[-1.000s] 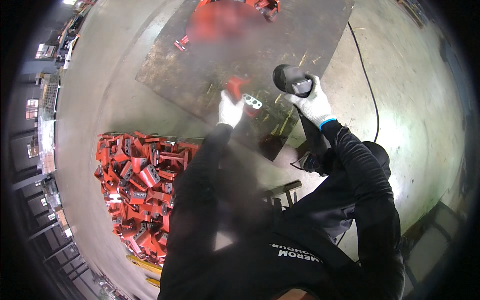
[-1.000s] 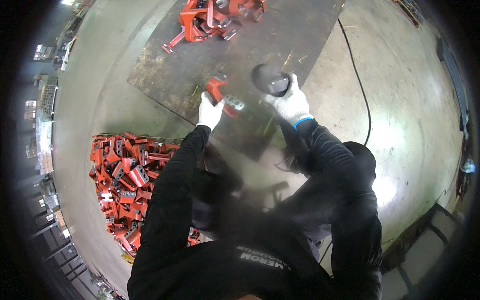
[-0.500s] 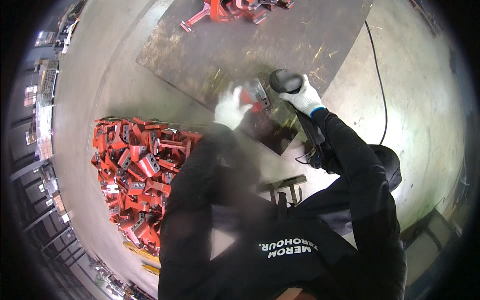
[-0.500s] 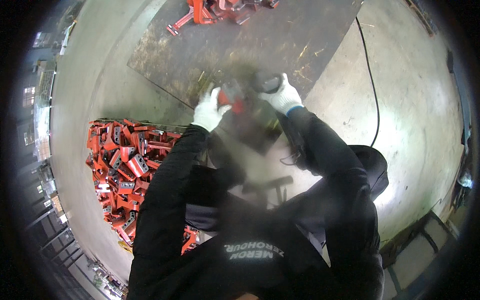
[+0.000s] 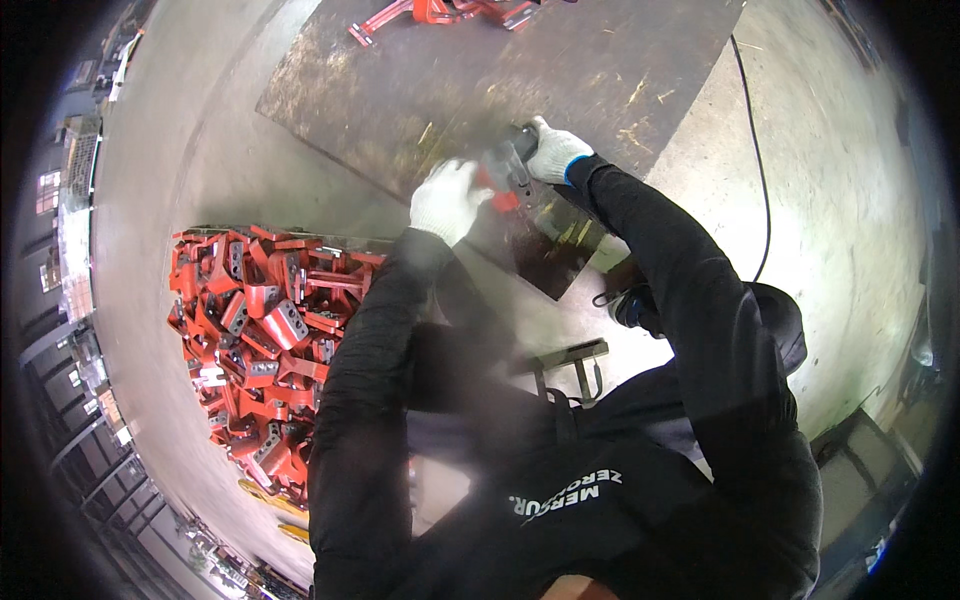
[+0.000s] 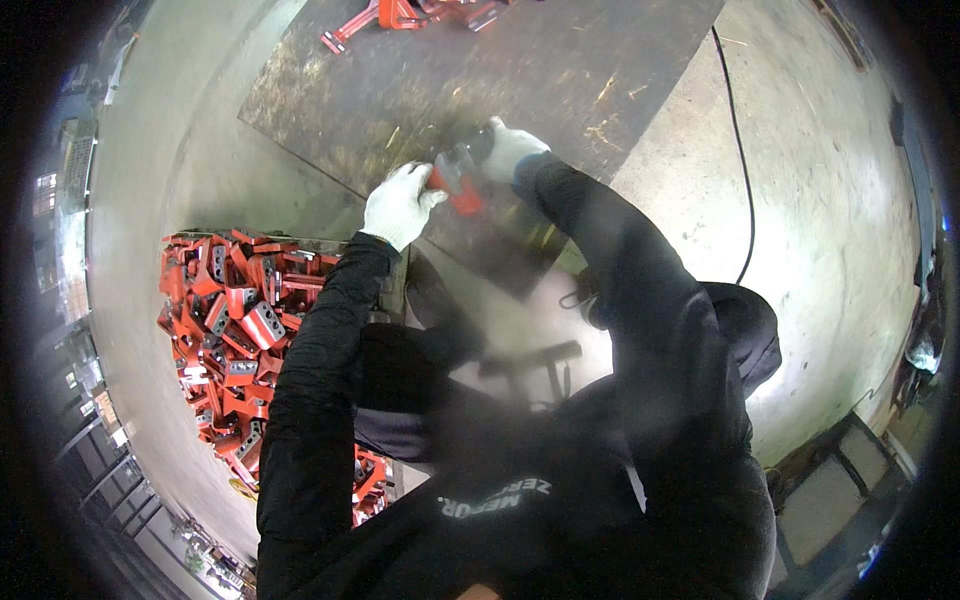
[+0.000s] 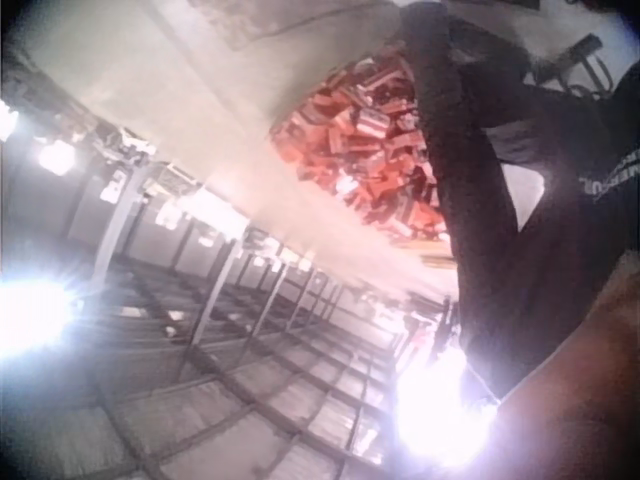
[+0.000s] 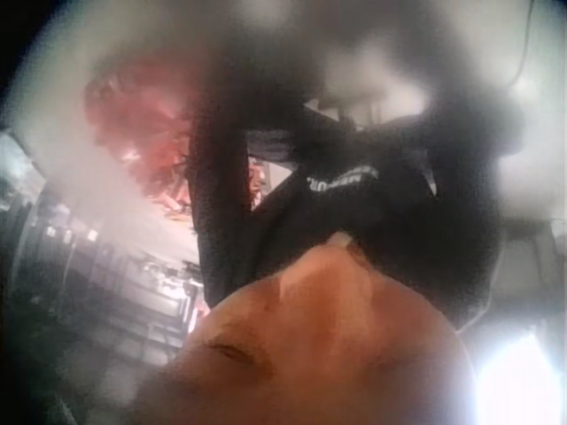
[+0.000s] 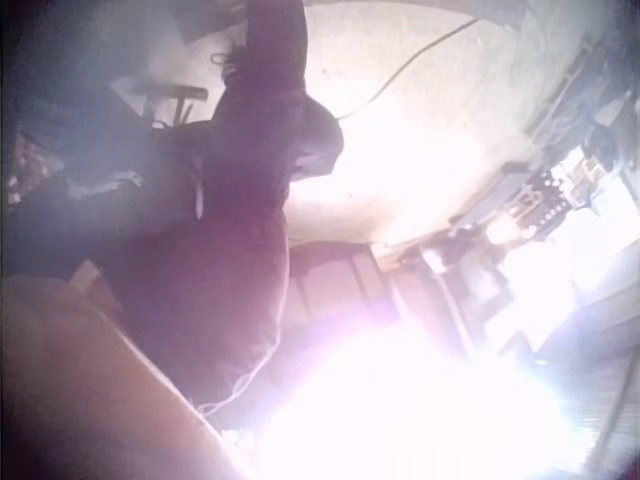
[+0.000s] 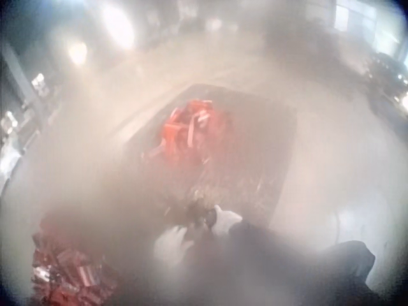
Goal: The person repeatedly picks up red metal parts from a large pile and uses an angle grinder to smooth their surfaces. After grinding each part, the person places it on a metal workbench. The process is repeated for multiple parts throughout the clip.
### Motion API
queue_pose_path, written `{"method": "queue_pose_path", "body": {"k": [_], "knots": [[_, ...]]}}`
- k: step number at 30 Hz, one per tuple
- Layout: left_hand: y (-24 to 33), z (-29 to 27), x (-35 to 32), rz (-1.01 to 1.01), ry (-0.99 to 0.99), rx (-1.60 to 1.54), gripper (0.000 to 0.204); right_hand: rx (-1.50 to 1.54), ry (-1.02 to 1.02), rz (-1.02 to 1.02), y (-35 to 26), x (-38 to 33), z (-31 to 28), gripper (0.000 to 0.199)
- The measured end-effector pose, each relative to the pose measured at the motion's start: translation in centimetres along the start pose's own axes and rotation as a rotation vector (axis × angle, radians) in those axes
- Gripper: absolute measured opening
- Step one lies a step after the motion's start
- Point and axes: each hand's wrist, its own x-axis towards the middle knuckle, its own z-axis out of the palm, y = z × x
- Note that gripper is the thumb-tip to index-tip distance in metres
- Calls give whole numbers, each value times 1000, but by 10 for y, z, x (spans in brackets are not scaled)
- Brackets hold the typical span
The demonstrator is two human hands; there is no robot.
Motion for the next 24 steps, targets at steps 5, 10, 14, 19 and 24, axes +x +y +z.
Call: {"method": "queue_pose_path", "body": {"k": [5,10,14,19,24], "knots": [[-5,1,-2,-27,-47,-11,52,-18,15,42,-9,2,-1,96],[-12,8,-7,-15,30,-12,50,182,79,121,-10,-23,-2,113],[-10,10,-3,-38,16,-29,48,278,92,169,24,-38,30,112],[-1,-3,0,-121,-126,-33,45,591,166,257,12,-101,53,105],[0,-1,0,-150,-151,-35,47,960,76,387,24,-135,75,101]]}}
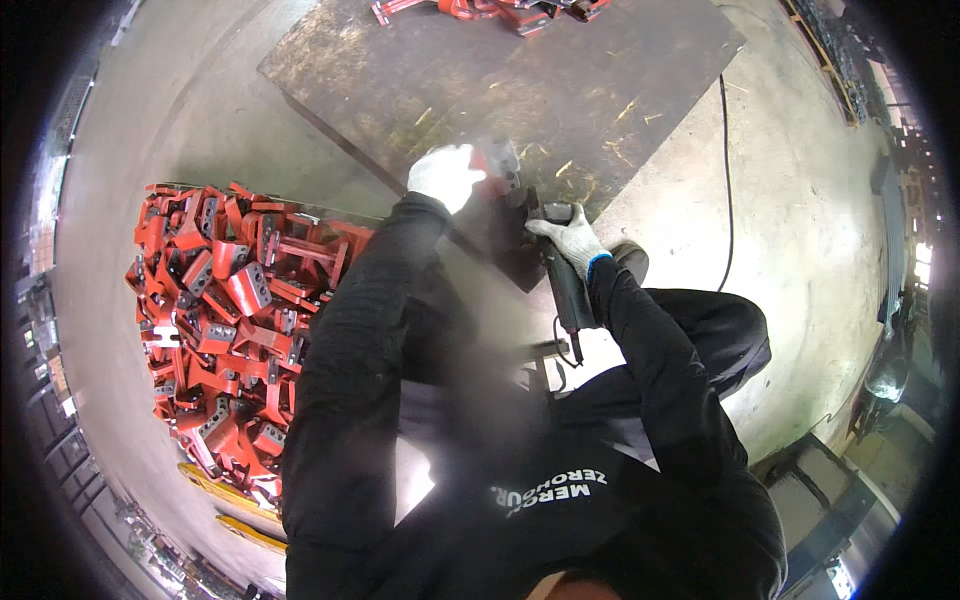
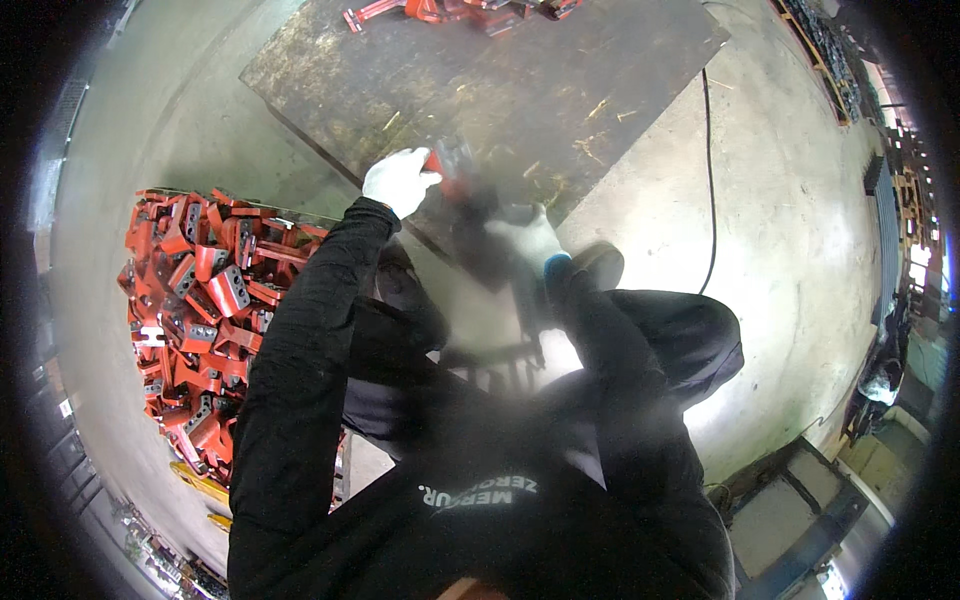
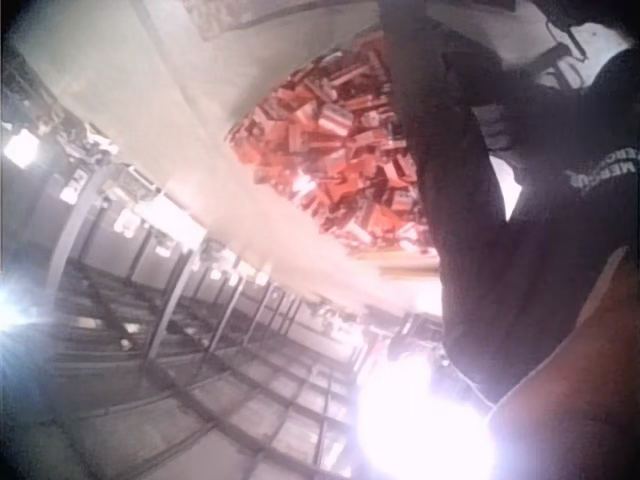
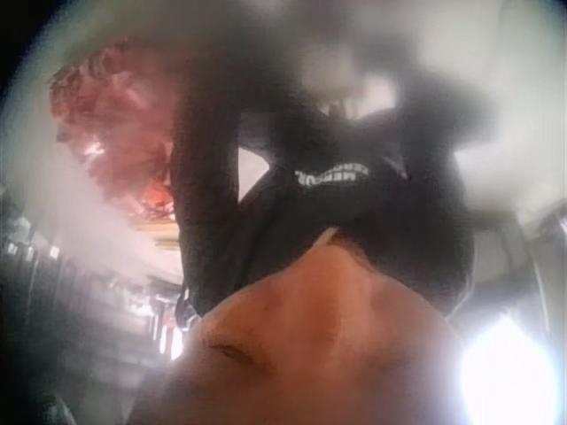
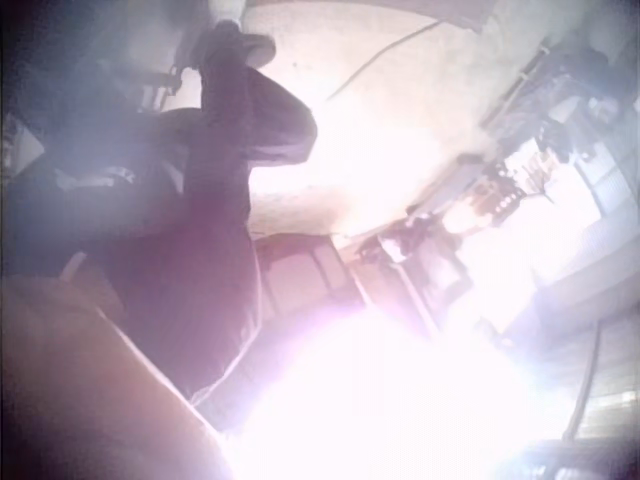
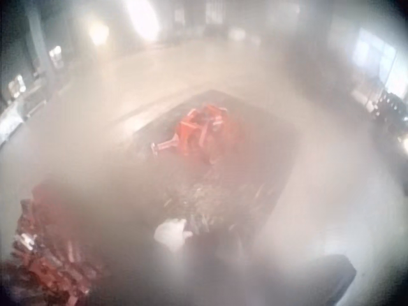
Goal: The person repeatedly picks up red metal parts from a large pile and uses an angle grinder to smooth their surfaces. After grinding each part, the person places it on a metal workbench. The process is repeated for multiple parts throughout the clip.
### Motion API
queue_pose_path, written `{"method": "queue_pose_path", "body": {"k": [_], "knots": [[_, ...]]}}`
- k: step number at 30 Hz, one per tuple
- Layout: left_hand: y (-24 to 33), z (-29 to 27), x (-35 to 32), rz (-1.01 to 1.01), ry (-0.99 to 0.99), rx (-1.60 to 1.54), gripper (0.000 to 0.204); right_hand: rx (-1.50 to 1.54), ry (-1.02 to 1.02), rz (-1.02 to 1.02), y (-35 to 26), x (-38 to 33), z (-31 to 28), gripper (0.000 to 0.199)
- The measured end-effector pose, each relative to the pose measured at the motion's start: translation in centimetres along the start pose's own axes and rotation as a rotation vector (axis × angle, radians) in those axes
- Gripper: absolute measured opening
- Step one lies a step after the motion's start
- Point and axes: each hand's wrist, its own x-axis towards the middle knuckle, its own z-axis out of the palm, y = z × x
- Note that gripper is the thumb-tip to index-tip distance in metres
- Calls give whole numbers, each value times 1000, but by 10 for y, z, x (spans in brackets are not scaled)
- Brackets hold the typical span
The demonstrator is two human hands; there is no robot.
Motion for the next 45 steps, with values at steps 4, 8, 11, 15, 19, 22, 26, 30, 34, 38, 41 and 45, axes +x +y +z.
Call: {"method": "queue_pose_path", "body": {"k": [4,8,11,15,19,22,26,30,34,38,41,45], "knots": [[-1,8,-2,21,72,-10,53,-291,154,-226,17,2,-3,90],[4,5,-3,11,64,15,55,-725,186,-319,-1,-8,17,80],[14,0,0,37,60,14,54,-931,191,-662,43,39,9,74],[16,5,5,73,105,30,51,-914,240,-728,69,72,-4,75],[18,2,5,53,80,15,54,-825,269,-584,36,46,-8,78],[22,-2,7,35,52,6,56,-790,308,-505,17,47,-11,80],[22,-3,2,-24,40,18,56,-753,231,-438,-26,45,14,80],[23,-8,5,-60,-31,-59,54,-1161,140,-781,-47,81,28,81],[30,-18,3,-98,-109,-105,56,-1221,49,-489,-61,89,30,112],[27,-17,3,-98,-114,-100,58,-1201,1,-394,-68,78,29,110],[25,-15,3,-96,-106,-76,58,-1302,-81,-552,-67,57,27,104],[23,-9,6,-58,-54,-44,58,-1197,-141,-411,-22,80,7,93]]}}
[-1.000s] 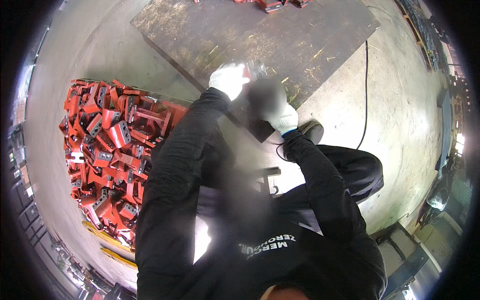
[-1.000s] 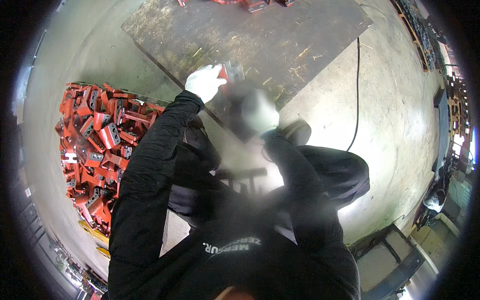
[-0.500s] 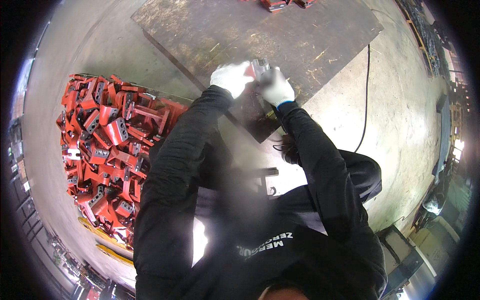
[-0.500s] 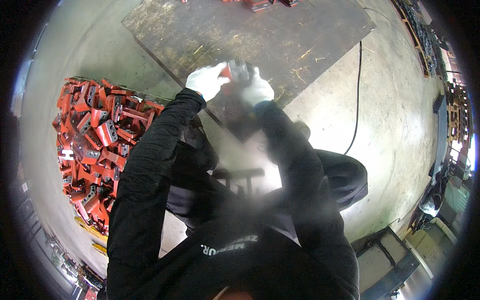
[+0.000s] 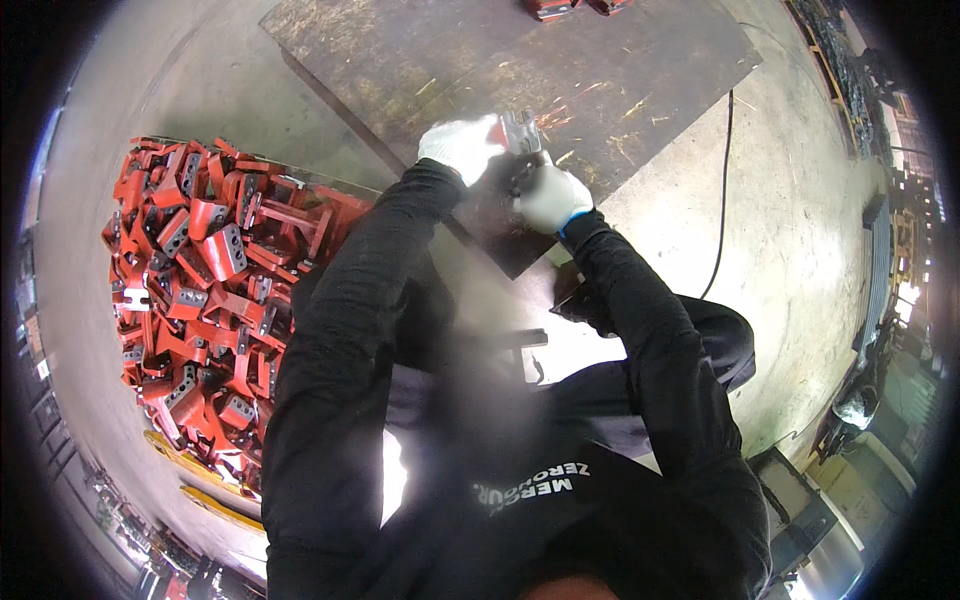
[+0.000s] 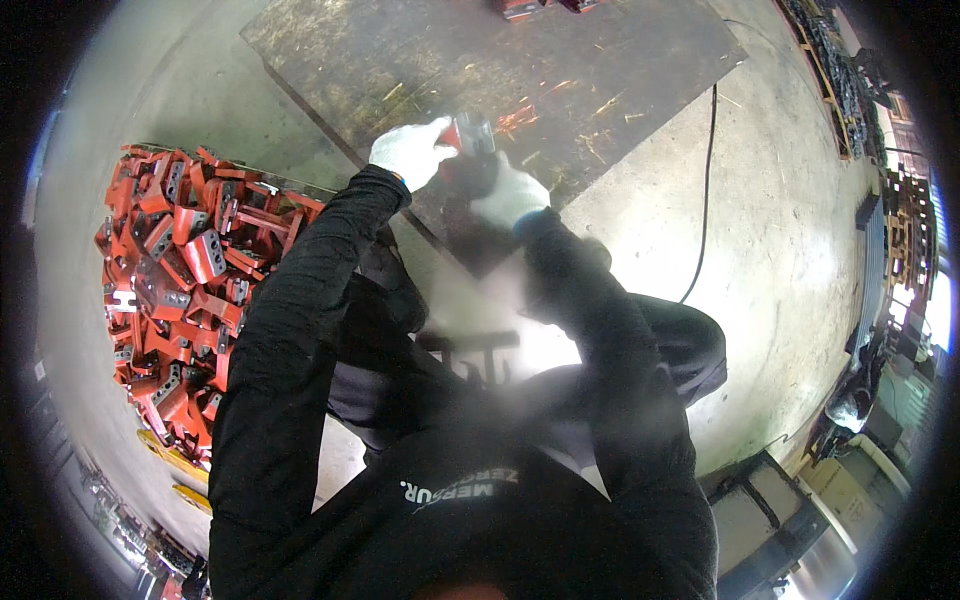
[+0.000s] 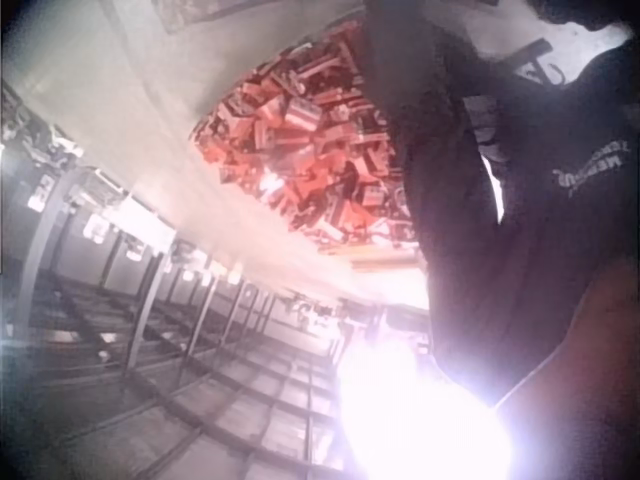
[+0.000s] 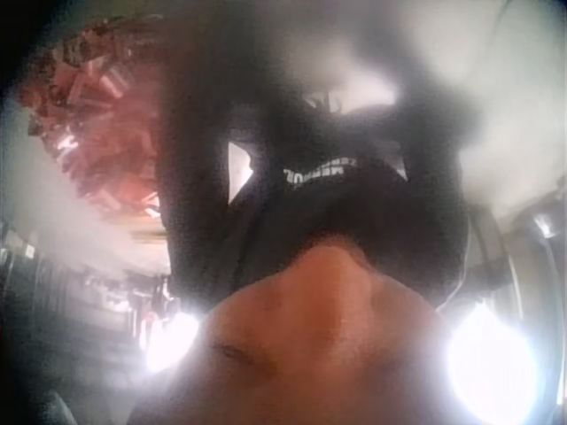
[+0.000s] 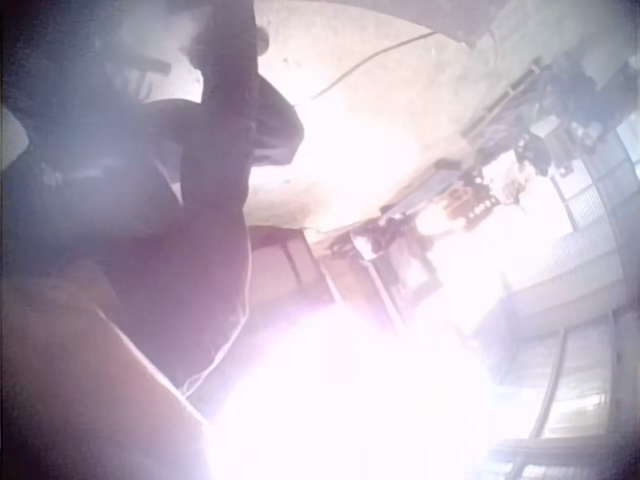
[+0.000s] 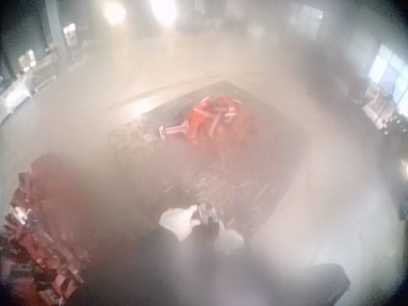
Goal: The person repeatedly picks up red metal parts from a large pile and uses an angle grinder to smooth their surfaces. After grinding each part, the person places it on a metal workbench. The process is repeated for multiple parts throughout the clip.
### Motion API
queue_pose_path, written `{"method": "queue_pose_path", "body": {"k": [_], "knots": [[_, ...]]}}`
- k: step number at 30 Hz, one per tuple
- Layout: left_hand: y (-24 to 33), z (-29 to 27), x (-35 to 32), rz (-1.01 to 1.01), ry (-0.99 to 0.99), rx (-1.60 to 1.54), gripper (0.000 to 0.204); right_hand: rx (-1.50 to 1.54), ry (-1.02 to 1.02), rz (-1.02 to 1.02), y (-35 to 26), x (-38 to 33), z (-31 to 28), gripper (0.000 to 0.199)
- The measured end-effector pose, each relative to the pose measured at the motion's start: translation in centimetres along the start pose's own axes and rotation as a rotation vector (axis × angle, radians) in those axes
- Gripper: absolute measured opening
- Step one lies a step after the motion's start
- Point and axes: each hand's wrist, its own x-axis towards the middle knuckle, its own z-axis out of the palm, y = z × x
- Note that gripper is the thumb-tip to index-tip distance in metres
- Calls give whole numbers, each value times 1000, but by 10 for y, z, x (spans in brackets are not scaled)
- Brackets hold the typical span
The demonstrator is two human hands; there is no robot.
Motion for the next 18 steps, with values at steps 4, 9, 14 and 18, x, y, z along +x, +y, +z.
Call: {"method": "queue_pose_path", "body": {"k": [4,9,14,18], "knots": [[0,2,1,-31,-20,12,59,80,-20,-22,-17,-43,-6,93],[-1,8,2,45,109,126,57,288,147,56,-6,-60,-4,92],[-4,13,8,81,127,189,57,221,318,62,36,-23,41,90],[-3,10,5,32,93,144,58,229,303,73,16,-26,31,87]]}}
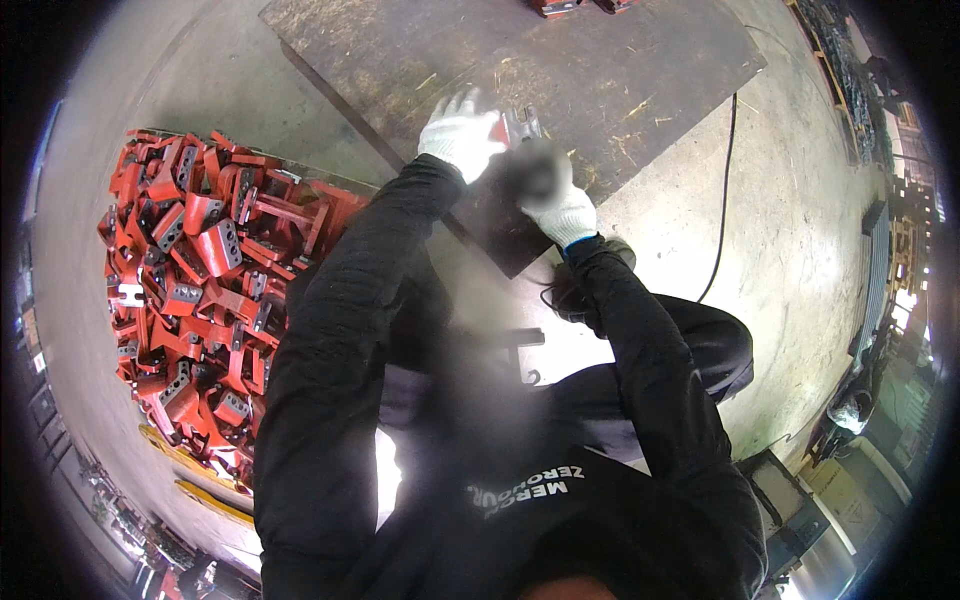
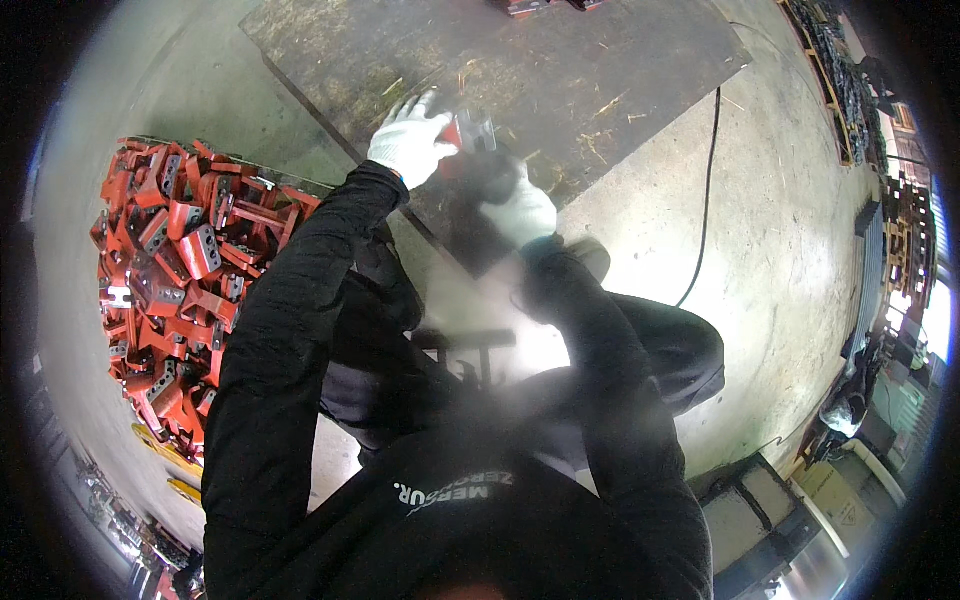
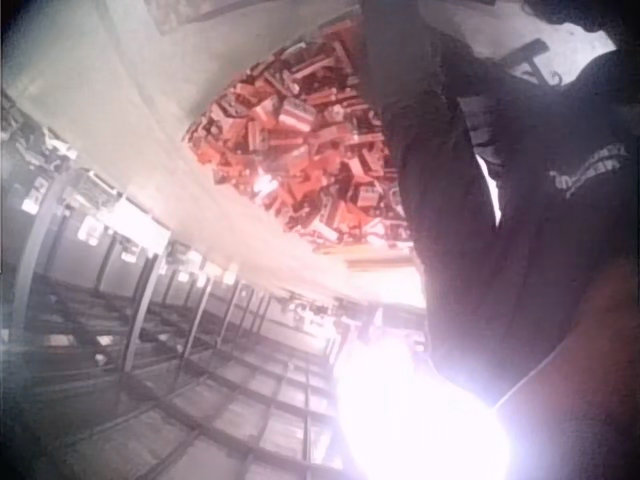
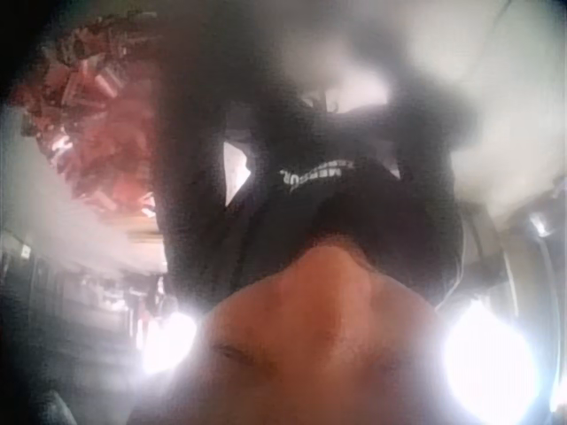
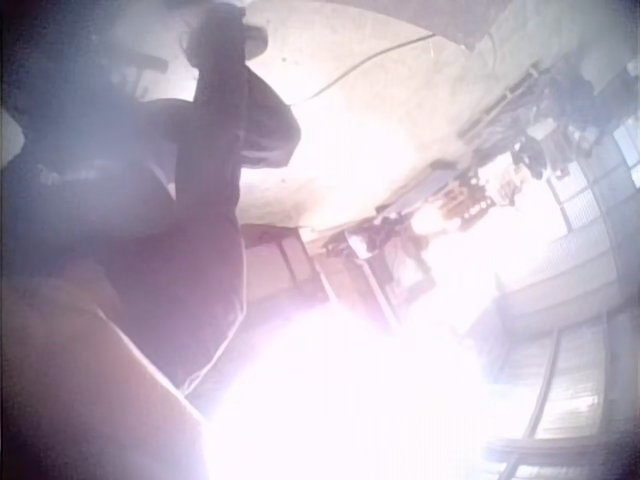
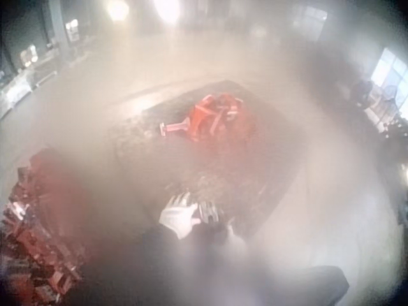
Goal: The person repeatedly picks up red metal parts from a large pile and uses an angle grinder to smooth their surfaces. After grinding each part, the person places it on a metal workbench. The process is repeated for multiple parts throughout the clip.
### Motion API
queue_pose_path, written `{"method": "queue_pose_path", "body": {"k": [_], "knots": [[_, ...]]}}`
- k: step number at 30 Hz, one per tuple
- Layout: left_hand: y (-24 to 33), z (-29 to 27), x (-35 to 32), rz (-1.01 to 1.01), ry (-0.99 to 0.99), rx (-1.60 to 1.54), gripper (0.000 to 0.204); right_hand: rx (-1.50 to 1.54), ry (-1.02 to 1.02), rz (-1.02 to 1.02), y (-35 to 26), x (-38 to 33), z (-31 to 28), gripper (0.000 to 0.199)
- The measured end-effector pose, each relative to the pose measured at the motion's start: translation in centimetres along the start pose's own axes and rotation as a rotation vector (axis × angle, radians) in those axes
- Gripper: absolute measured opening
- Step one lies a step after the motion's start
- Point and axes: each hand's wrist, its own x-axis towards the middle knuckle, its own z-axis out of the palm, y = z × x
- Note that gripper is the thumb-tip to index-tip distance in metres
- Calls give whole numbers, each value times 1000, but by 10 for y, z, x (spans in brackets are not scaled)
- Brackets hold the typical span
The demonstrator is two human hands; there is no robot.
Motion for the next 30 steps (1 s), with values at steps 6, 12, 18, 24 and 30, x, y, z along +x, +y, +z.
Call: {"method": "queue_pose_path", "body": {"k": [6,12,18,24,30], "knots": [[3,-4,0,-6,-16,-9,57,53,69,34,-11,16,-19,85],[4,-5,2,-8,-27,7,58,-7,39,-70,-6,28,-23,86],[7,-9,0,-24,-28,18,59,-2,53,-255,1,43,-13,84],[8,-9,-2,-21,-10,12,59,-39,27,0,-26,56,-38,78],[2,-2,-2,4,62,-8,61,-87,6,-155,-34,67,-38,74]]}}
